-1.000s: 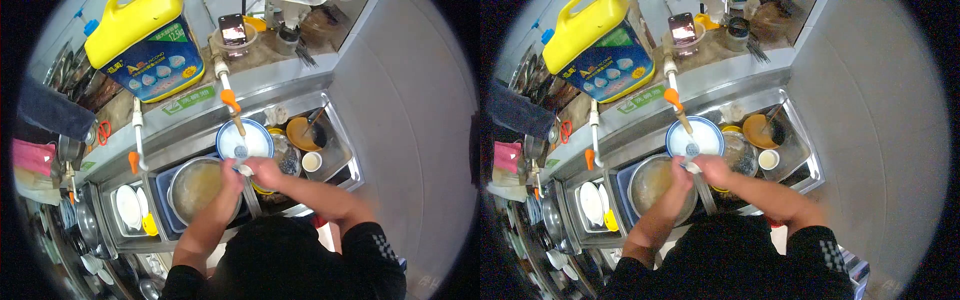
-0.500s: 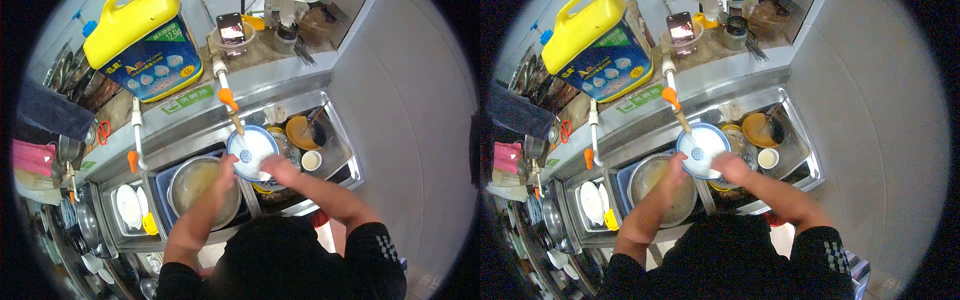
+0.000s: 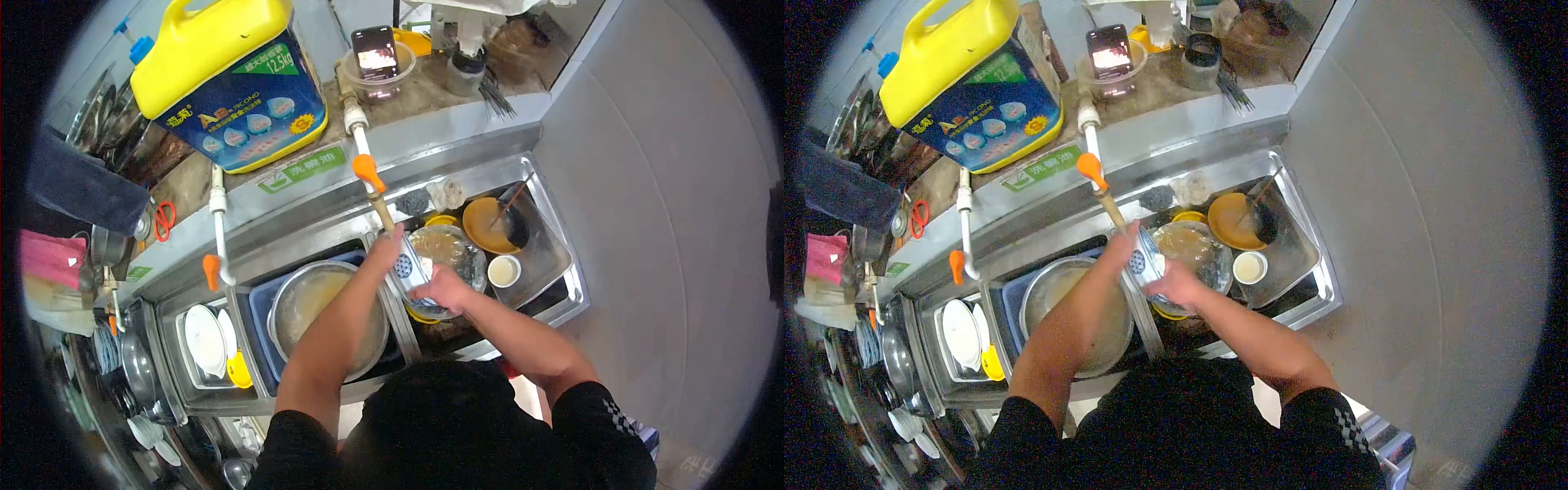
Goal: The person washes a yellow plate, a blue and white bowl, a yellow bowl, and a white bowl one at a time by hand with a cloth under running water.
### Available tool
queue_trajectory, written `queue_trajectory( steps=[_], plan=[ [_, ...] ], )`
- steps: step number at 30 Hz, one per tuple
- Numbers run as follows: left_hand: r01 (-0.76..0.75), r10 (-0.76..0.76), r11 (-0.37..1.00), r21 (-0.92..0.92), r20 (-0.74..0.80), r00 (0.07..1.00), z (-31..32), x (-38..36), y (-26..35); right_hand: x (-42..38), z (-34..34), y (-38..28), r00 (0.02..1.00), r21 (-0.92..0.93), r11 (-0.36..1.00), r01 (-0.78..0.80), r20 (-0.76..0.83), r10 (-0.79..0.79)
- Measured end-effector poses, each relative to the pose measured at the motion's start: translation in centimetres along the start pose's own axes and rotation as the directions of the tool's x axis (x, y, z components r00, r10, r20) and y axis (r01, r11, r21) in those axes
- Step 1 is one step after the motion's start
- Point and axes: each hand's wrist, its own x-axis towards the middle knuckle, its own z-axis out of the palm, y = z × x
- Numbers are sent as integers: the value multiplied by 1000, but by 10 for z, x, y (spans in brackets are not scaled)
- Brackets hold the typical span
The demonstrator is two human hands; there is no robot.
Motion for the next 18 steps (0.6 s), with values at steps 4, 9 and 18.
queue_trajectory(
  steps=[4,9,18],
  plan=[
    [-464,850,466,754,-236,470,62,-16,-2,19,-8,-4,999,107,993,45,-32,-42],
    [-147,143,989,-31,-110,984,5,-2,-1,8,-20,-23,994,162,986,-25,111,7],
    [28,236,451,-892,149,960,-22,-55,-50,36,-67,-7,998,687,724,-60,19,65]
  ],
)
